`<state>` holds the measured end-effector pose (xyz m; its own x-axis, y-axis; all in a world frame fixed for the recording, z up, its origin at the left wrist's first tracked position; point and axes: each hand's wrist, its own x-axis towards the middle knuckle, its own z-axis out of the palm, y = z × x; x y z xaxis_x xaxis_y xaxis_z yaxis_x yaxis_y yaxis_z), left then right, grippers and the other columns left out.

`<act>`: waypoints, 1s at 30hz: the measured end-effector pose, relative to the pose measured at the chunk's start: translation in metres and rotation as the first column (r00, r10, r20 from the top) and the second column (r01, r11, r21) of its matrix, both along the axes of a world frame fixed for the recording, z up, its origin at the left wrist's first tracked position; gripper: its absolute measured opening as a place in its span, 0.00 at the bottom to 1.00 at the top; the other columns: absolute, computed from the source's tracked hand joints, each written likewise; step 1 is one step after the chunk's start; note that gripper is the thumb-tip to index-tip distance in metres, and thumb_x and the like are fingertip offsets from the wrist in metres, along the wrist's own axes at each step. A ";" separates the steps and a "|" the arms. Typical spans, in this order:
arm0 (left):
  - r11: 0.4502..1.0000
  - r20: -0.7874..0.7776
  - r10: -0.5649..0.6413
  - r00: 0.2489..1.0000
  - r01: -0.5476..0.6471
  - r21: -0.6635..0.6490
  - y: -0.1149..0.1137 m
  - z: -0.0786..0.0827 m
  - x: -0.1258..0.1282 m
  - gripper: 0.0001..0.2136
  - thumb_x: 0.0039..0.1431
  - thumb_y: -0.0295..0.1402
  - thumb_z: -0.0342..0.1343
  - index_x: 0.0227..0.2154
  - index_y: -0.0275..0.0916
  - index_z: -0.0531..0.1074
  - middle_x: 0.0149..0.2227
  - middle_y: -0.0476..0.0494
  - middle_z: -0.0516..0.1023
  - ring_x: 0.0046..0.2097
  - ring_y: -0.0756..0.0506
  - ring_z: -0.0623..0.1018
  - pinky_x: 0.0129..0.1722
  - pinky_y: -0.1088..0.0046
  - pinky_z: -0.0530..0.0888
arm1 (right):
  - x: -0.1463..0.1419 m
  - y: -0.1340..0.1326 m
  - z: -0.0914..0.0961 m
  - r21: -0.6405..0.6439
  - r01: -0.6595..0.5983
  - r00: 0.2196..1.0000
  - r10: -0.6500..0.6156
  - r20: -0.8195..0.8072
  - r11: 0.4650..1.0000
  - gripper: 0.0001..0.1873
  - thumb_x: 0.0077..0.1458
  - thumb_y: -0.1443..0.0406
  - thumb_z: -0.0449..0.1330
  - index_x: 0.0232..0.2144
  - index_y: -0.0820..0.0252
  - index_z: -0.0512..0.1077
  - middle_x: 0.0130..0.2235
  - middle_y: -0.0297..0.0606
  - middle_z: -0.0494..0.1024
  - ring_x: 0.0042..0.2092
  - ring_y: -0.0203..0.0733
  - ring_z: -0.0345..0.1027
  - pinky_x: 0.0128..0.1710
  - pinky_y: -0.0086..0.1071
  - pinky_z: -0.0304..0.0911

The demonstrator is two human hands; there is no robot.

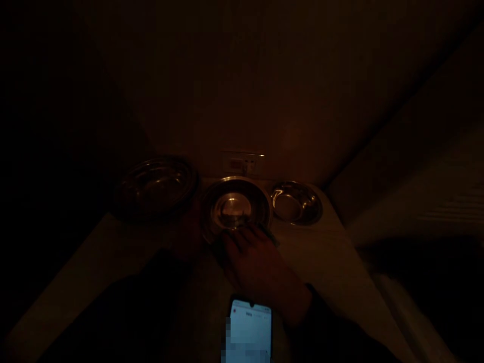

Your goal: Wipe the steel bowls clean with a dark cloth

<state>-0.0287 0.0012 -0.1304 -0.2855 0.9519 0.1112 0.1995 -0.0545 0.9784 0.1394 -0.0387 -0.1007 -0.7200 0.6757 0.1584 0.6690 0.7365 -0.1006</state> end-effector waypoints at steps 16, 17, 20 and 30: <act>0.971 0.221 -0.223 0.949 0.236 -0.032 0.002 0.003 -0.006 0.20 0.61 0.47 0.43 0.37 0.41 0.76 0.40 0.45 0.81 0.48 0.41 0.77 0.51 0.63 0.73 | 0.013 0.001 -0.005 0.034 -0.015 0.998 0.017 -0.056 0.999 0.22 0.55 0.66 0.55 0.53 0.66 0.69 0.50 0.48 0.75 0.51 0.53 0.68 0.56 0.52 0.60; 0.971 0.211 -0.228 0.951 0.237 -0.016 0.001 0.002 -0.007 0.20 0.62 0.47 0.43 0.37 0.41 0.76 0.41 0.44 0.81 0.49 0.41 0.77 0.52 0.63 0.72 | 0.014 0.002 -0.006 0.042 -0.023 0.997 0.025 -0.067 0.999 0.22 0.55 0.66 0.55 0.52 0.66 0.69 0.51 0.48 0.75 0.52 0.53 0.68 0.56 0.52 0.60; 0.973 0.154 -0.231 0.961 0.227 0.042 0.000 -0.001 -0.007 0.19 0.63 0.45 0.43 0.42 0.40 0.75 0.48 0.44 0.79 0.53 0.42 0.75 0.55 0.62 0.70 | 0.016 0.004 -0.009 0.069 -0.050 0.993 0.057 -0.106 0.996 0.23 0.54 0.67 0.55 0.52 0.66 0.69 0.51 0.50 0.75 0.51 0.53 0.69 0.55 0.53 0.61; 0.992 0.050 -0.129 0.990 0.128 0.015 -0.003 0.003 -0.006 0.19 0.65 0.40 0.40 0.42 0.37 0.75 0.47 0.40 0.79 0.52 0.42 0.75 0.56 0.63 0.69 | 0.021 0.005 -0.009 0.073 -0.036 0.993 0.044 -0.114 0.997 0.19 0.57 0.64 0.57 0.51 0.61 0.71 0.48 0.49 0.75 0.49 0.53 0.67 0.48 0.51 0.66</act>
<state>-0.0343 -0.0014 -0.1273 -0.1667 0.9797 0.1113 0.1407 -0.0881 0.9861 0.1603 -0.0332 -0.1095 -0.7205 0.6307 0.2882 0.6257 0.7705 -0.1217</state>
